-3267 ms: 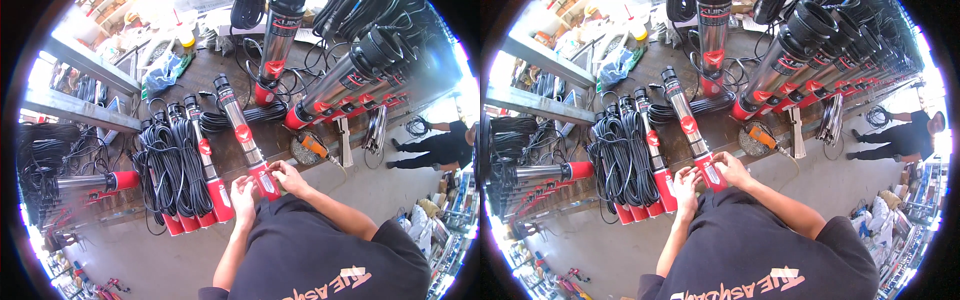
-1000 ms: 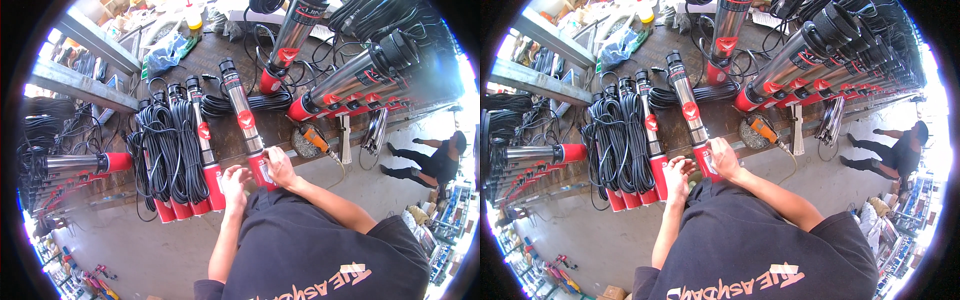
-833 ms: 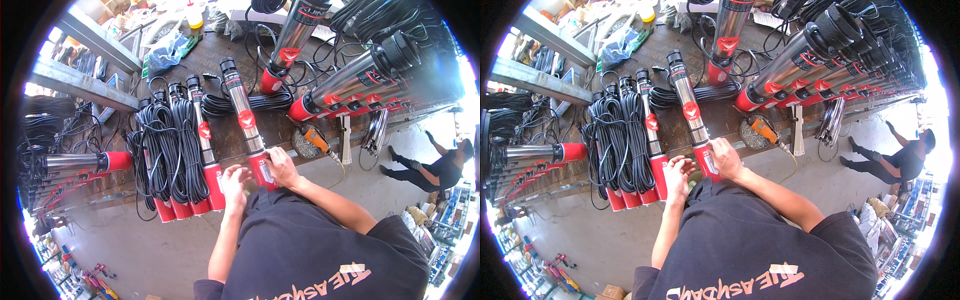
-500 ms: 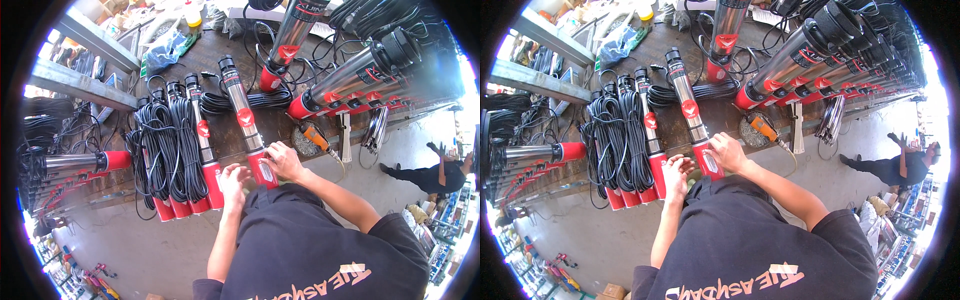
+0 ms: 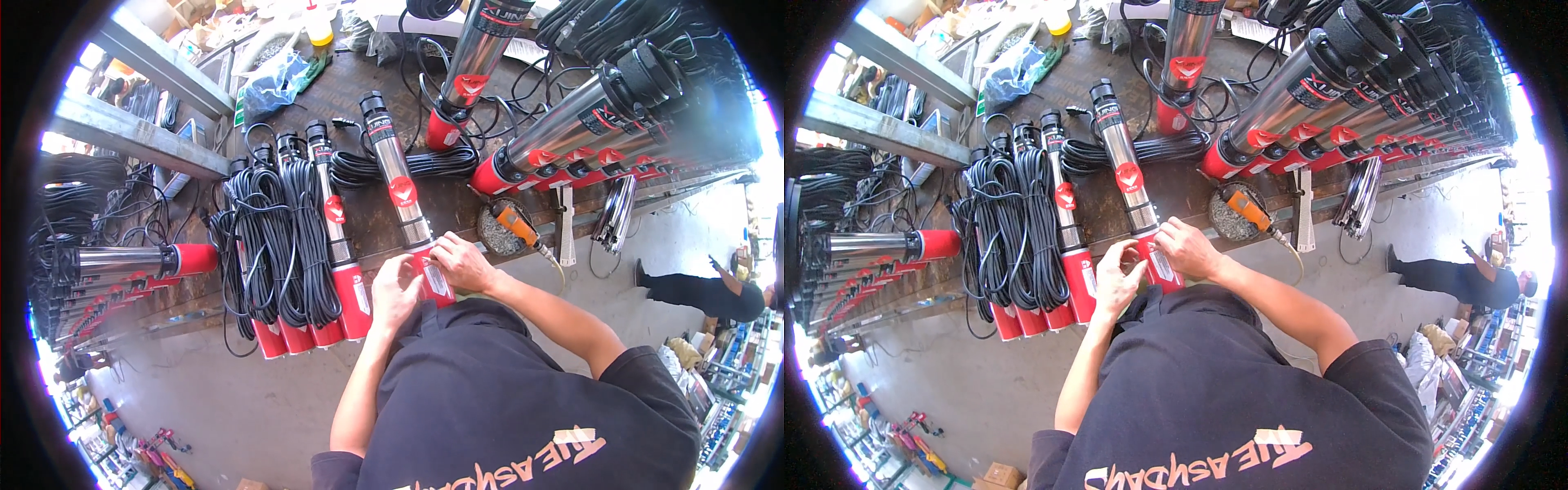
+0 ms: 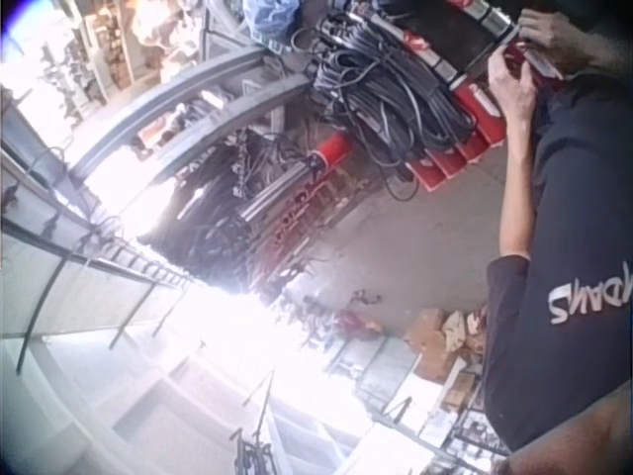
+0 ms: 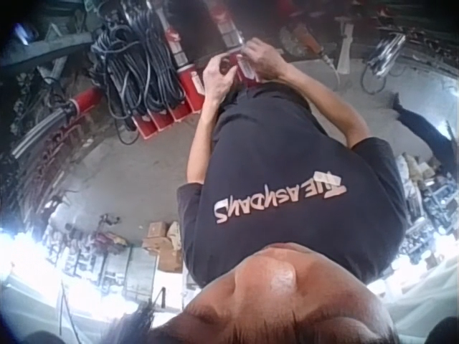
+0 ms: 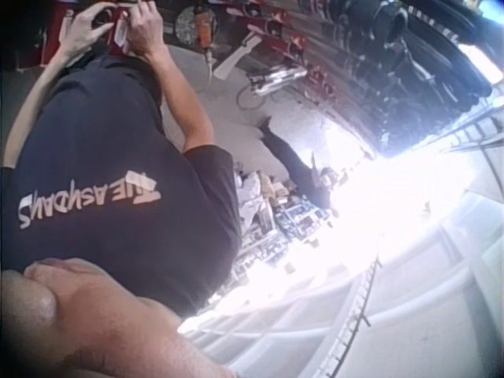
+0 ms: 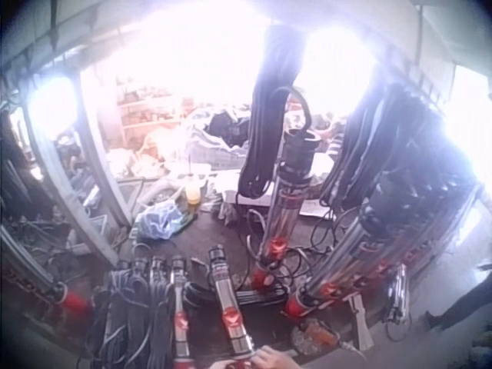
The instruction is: The person assembles submersible water pumps by inserting electrical cables into the pump housings, securing them with fasteners using a pneumatic tool, and organizing the completed pumps on a workbench.
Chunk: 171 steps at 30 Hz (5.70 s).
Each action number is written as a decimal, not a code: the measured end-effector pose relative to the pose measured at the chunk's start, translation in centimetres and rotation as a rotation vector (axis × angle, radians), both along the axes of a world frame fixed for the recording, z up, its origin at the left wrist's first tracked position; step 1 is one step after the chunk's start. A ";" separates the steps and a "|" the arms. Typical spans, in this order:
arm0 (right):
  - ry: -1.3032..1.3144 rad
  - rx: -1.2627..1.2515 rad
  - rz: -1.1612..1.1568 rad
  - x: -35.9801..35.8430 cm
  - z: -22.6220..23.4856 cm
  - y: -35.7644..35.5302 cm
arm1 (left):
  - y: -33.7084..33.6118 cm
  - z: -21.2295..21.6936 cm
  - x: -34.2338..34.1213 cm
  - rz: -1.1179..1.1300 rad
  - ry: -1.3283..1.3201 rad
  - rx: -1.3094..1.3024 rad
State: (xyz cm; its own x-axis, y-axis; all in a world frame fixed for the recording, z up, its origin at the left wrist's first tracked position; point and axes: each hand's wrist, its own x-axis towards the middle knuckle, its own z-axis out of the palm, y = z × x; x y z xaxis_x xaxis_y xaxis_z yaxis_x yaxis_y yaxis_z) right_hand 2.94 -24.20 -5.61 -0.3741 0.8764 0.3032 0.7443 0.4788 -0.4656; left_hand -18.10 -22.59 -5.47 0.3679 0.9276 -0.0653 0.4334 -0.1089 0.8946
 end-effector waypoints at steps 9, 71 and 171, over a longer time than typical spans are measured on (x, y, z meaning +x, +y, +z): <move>0.028 0.007 0.167 1.0 1.0 0.6 | 2.6 0.2 1.8 -0.248 0.247 0.436; 0.808 -0.787 -0.113 0.8 4.4 -3.3 | 1.9 2.7 -0.3 -0.266 -0.198 -0.626; 0.262 -0.795 -0.558 1.2 -1.9 0.7 | 10.0 -6.4 5.4 0.040 -0.281 -0.654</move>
